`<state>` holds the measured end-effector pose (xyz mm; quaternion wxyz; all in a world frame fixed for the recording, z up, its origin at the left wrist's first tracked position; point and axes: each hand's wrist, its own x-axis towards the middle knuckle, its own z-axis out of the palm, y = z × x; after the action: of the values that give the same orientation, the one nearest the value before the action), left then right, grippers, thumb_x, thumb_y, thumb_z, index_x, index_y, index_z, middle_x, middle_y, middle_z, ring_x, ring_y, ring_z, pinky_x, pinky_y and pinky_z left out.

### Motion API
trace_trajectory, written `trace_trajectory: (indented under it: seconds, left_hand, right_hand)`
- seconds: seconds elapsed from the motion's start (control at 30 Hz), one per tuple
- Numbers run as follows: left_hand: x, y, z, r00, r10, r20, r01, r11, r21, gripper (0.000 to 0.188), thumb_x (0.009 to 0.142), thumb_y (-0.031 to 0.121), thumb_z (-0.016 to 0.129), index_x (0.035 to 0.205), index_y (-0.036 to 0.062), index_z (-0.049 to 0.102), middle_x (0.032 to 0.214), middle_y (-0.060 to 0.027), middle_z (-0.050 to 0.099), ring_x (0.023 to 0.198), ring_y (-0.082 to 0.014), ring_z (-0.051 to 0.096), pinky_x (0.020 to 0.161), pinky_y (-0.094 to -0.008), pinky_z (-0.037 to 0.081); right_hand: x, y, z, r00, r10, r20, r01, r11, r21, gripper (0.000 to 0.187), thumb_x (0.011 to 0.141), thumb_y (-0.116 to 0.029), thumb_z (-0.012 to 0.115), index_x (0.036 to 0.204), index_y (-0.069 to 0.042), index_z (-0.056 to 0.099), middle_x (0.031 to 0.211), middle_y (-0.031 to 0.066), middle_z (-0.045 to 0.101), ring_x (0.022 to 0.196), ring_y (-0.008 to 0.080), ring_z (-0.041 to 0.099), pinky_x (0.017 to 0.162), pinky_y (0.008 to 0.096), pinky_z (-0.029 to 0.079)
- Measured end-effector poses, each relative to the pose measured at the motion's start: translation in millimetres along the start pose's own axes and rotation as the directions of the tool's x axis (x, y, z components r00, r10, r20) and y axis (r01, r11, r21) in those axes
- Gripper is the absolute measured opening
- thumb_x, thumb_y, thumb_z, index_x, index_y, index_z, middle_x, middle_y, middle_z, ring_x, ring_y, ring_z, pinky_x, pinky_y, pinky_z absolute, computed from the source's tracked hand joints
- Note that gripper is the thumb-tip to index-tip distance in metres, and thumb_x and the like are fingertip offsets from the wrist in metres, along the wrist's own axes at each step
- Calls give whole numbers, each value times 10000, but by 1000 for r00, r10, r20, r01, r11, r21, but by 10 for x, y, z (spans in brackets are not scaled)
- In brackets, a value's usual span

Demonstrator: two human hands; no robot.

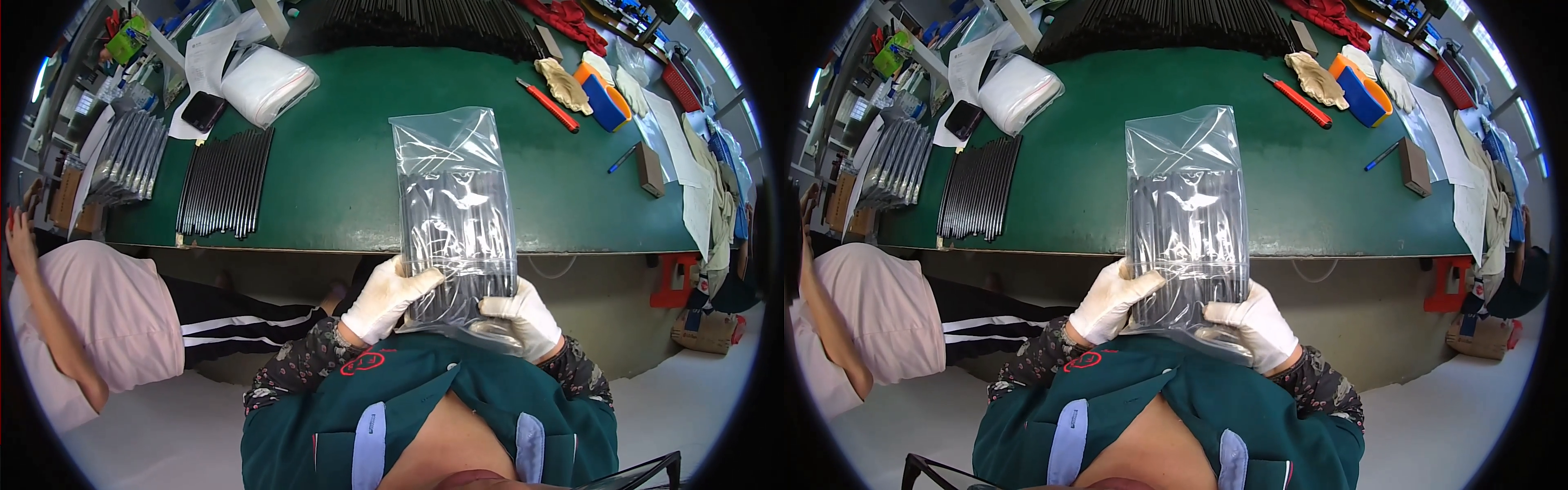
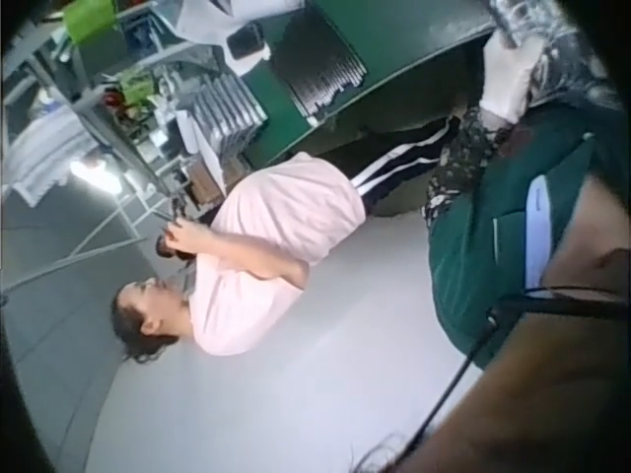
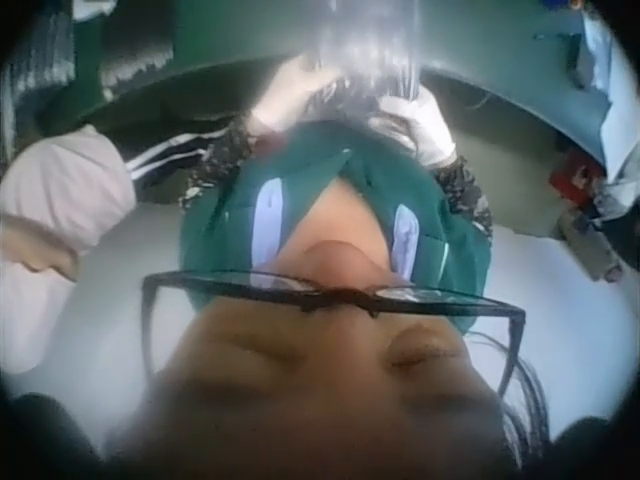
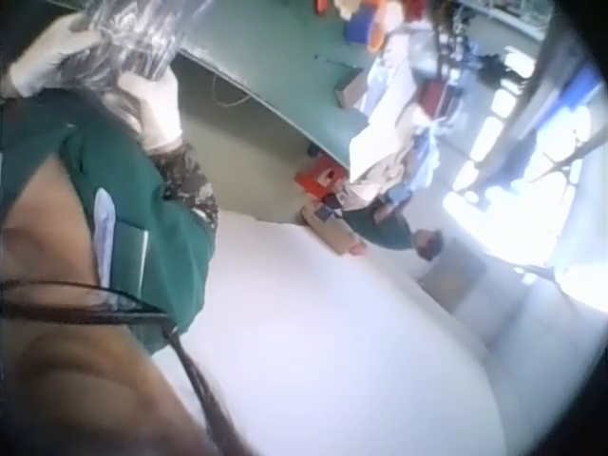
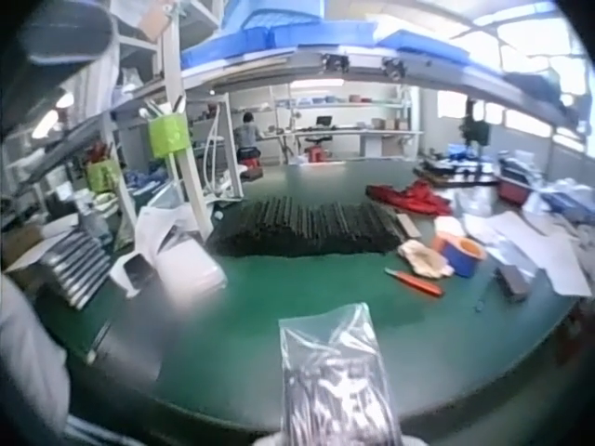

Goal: The person is packaging black cylindrical rods into plastic bags, sealing them with tape, and wiping the rods with a cloth at a factory workbench.

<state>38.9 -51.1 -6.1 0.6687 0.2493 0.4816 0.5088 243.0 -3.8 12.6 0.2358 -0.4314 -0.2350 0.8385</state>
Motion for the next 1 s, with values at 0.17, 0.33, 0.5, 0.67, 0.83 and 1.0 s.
trace_trajectory:
  seconds: [0.17,0.33,0.5,0.67,0.83,1.0]
  left_hand:
    - [-85,91,-191,991,-23,-132,61,955,291,288,857,242,681,954,-19,603,823,-91,645,551,-145,629,428,-243,457]
    - [-58,228,-106,761,632,146,-335,190,923,328,708,166,765,975,65,605,845,-86,611,628,-228,598,533,-325,483]
    - [187,525,129,615,435,658,-580,-317,750,423,752,236,694,1127,70,593,1246,-88,528,1166,-289,486,983,-454,373]
    - [375,555,61,613,173,770,-714,-295,635,502,814,284,635,1231,26,529,1400,-119,433,1337,-297,363,1094,-508,244]
    - [362,536,-73,632,151,760,-729,-214,650,738,792,346,656,1381,9,367,1471,-133,344,1376,-304,312,1113,-470,240]
    - [322,565,-35,691,159,705,-642,-313,700,793,776,413,671,1390,20,359,1473,-141,335,1372,-317,310,1099,-483,266]
  right_hand:
    - [16,-47,6,991,-108,-76,108,994,-5,389,767,95,592,1144,30,524,985,103,634,765,187,655,610,313,597]
    - [9,-59,60,974,-184,-133,157,969,-189,415,765,83,588,1165,24,496,959,97,626,754,183,655,598,317,595]
    - [-35,-61,1,983,-130,-127,113,985,-133,426,790,35,604,1196,20,474,1026,108,620,818,199,659,669,325,596]
    - [-95,-147,-54,1000,25,-9,-25,1000,9,398,835,-20,643,1196,22,479,1081,122,619,884,204,664,715,311,590]
    - [-69,-93,16,992,-81,-95,62,980,-191,391,808,40,660,1163,24,498,1021,108,635,800,173,665,679,287,591]
    - [-59,-13,-70,990,-101,-96,86,985,-149,391,821,10,642,1179,38,488,1018,116,633,785,172,665,686,283,589]
